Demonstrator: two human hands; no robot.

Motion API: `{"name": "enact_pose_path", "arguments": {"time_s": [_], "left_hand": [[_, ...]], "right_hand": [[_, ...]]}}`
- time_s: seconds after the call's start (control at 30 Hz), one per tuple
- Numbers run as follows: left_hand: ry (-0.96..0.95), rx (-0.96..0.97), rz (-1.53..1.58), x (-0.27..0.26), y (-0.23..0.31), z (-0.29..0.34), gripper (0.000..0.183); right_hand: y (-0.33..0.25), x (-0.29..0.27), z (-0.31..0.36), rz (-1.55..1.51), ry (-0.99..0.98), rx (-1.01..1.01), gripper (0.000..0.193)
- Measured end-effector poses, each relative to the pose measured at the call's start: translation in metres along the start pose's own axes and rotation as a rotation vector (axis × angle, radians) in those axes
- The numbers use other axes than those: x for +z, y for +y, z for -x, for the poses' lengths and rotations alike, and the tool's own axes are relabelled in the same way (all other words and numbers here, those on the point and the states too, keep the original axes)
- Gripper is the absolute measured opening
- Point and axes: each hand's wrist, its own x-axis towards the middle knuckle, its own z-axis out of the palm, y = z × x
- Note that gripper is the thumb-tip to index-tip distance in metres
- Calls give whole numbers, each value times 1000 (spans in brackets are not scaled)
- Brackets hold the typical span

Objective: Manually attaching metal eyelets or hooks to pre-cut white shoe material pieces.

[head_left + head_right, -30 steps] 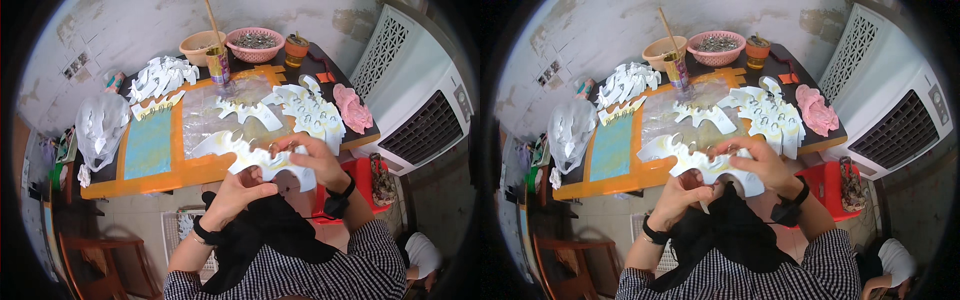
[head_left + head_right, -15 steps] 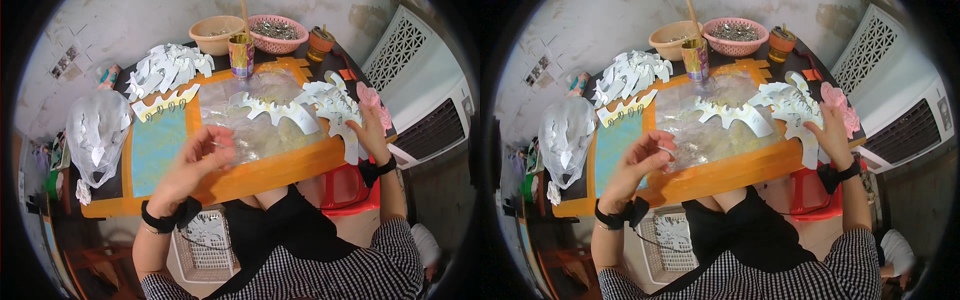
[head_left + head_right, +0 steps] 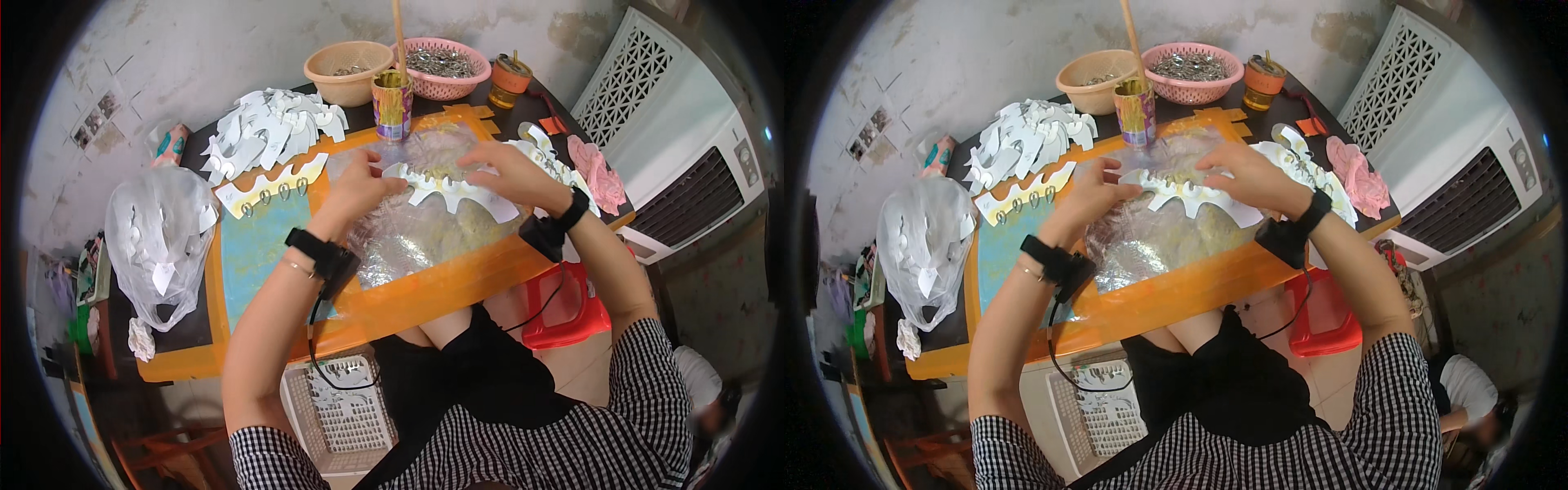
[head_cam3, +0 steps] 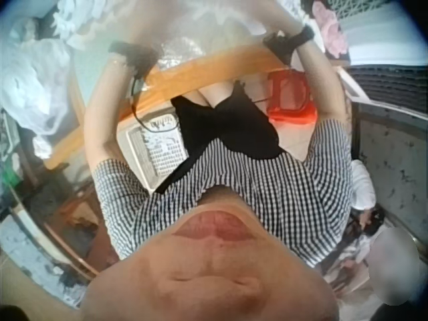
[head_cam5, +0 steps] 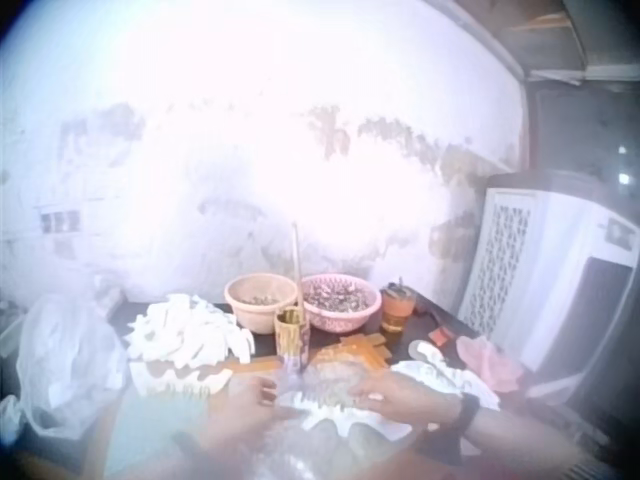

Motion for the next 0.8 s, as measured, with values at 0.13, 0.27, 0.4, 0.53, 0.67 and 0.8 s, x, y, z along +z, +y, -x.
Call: {"name": "enact_pose_path", "arguments": {"time_s": [0.13, 0.27, 0.4, 0.53, 0.67, 0.8], "left_hand": [[-8, 63, -306, 10, -11, -16, 55], [-29, 98, -350, 10, -5, -12, 46], [-5, -42, -37, 10, -6, -6, 38], [42, -64, 427, 18, 23, 14, 25], [16, -21, 726, 10, 12, 18, 29], [9, -41, 976, 46, 27, 43, 48]], "right_hand": [[17, 22, -11, -31, -33, -79, 33], [16, 28, -16, -13, -137, -54, 40], [16, 31, -20, -49, 47, -182, 35], [13, 14, -17, -365, -66, -106, 31], [3, 12, -20, -814, -150, -11, 28], [-12, 7, -9, -1051, -40, 95, 27]]}}
